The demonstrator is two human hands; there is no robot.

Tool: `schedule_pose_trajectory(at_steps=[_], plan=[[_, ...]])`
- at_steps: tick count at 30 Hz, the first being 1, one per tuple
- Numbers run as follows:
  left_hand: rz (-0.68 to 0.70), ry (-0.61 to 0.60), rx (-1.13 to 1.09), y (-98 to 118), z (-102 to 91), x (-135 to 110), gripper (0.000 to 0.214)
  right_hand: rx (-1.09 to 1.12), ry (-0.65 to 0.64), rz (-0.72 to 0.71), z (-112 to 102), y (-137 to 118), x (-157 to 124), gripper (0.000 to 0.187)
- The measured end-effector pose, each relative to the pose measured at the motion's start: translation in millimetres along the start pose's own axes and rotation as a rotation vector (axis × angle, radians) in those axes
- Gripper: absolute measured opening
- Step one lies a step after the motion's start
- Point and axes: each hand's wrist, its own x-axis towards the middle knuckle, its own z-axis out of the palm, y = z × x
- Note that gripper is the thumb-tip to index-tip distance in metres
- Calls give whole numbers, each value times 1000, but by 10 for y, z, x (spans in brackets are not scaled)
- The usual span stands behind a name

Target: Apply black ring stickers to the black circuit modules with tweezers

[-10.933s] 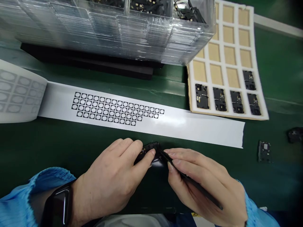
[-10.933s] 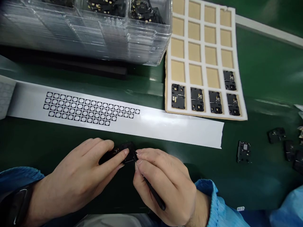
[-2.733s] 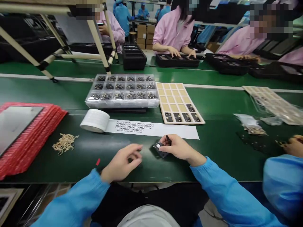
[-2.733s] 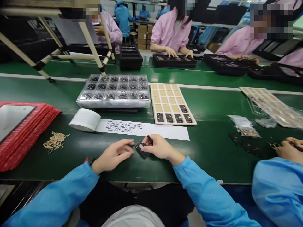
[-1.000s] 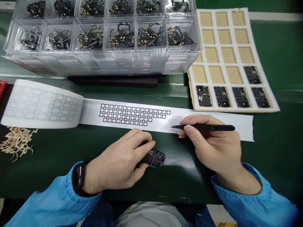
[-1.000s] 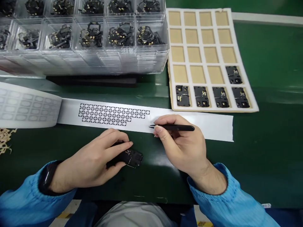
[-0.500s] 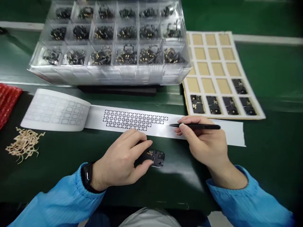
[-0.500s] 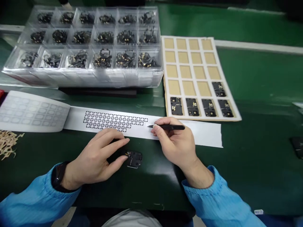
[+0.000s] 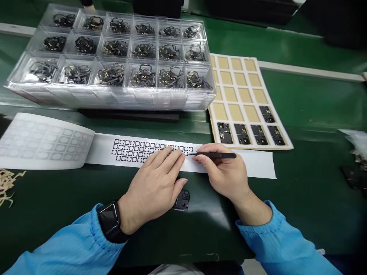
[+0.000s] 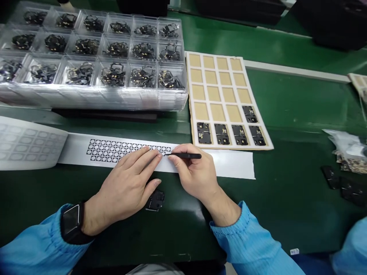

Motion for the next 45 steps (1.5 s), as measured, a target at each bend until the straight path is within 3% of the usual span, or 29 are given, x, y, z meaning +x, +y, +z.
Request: schedule_pose_trajectory(at_steps=[40,45], plan=[[-10,-28,-83,26,-34,-22,54,79,8,95,7,15,-17,8],[8,-70,-172,-2,-69,-48,45,83,65,-9,5,29,-33,11]])
